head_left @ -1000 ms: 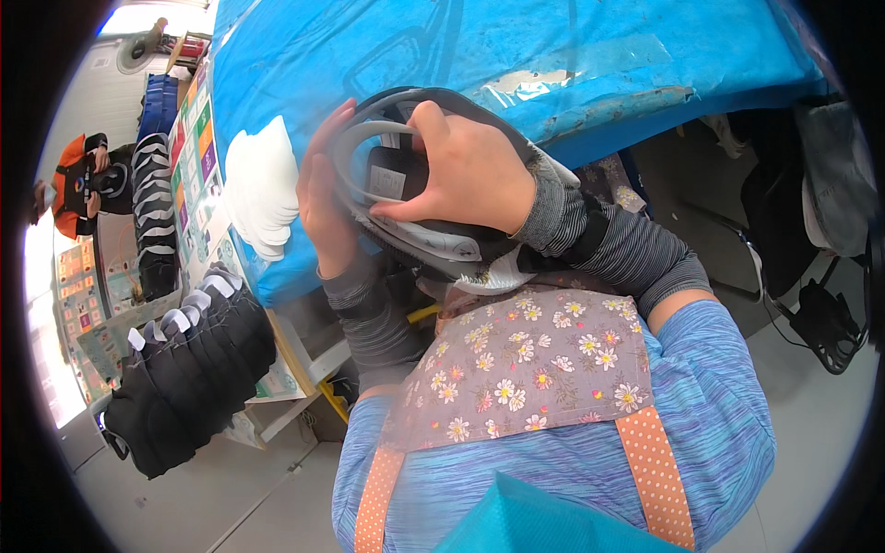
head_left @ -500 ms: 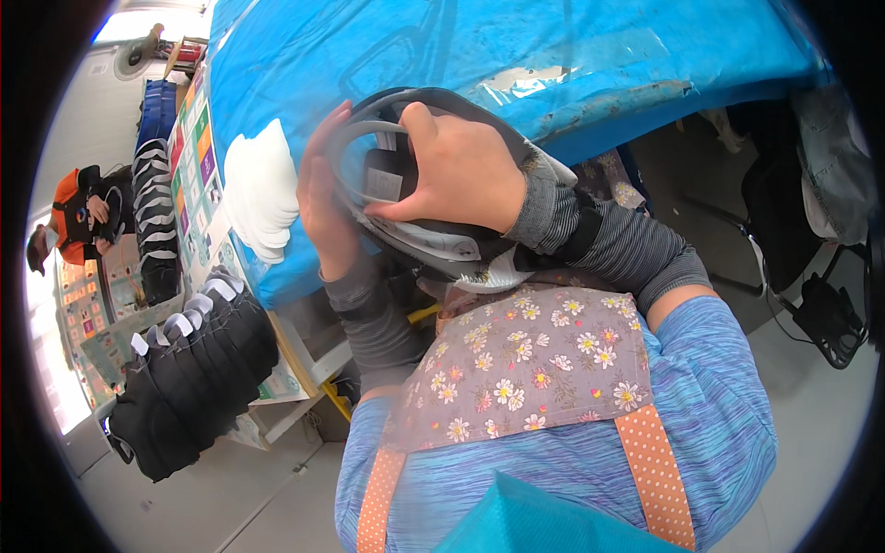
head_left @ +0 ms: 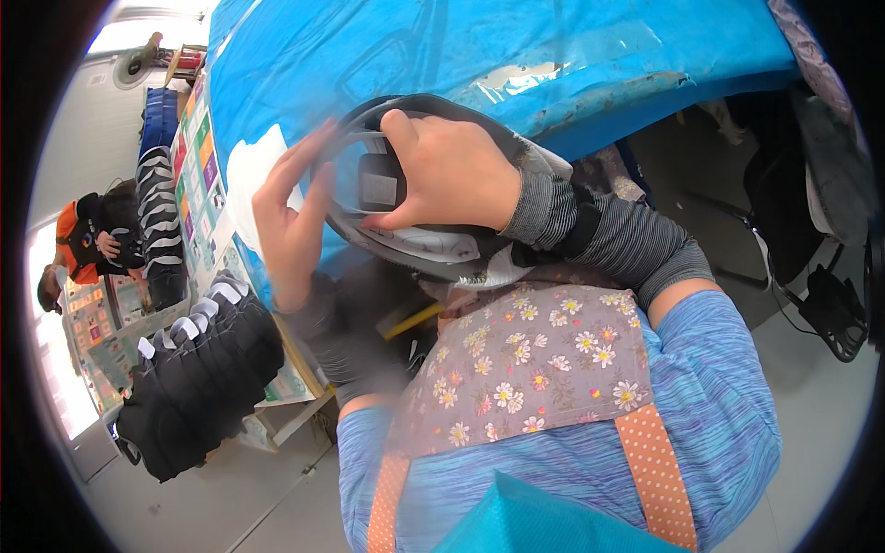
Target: The person places a white internal support piece into the heel of a black shoe upper and presses it firmly against the interior surface by hand, repeating this process for two shoe uppers.
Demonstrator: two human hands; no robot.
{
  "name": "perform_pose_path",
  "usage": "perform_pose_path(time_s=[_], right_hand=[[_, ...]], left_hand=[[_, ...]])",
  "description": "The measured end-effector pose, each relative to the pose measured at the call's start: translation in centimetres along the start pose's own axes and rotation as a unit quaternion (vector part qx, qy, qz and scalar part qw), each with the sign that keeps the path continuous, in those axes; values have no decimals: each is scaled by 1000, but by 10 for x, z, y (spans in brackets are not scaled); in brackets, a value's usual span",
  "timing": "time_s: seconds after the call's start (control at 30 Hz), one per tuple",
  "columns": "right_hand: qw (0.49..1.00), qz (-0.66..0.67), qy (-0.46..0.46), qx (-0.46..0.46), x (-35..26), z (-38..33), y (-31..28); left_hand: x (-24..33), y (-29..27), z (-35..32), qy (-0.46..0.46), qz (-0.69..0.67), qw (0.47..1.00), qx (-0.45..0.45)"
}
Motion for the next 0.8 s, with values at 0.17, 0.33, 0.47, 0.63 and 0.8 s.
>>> perform_pose_path(time_s=[0.17,0.33,0.47,0.63,0.8], right_hand=[[999,-22,-4,-31,-5,2,0],[999,-29,-18,-10,-5,0,4],[1000,-8,-11,-6,-4,-1,6],[1000,0,8,-3,-1,-3,7],[1000,11,22,4,5,-5,8]], left_hand=[[33,-2,17,-72,272,956,-78],[42,13,22,-29,400,915,-39],[36,21,17,4,463,886,-8],[30,24,16,-18,465,885,37],[27,28,20,-25,465,884,41]])
Point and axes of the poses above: each hand's wrist, its own z-axis towards the middle knuckle, its own y-axis out of the palm, x = y × z, the point moved 4 cm from there along z, towards the middle knuckle
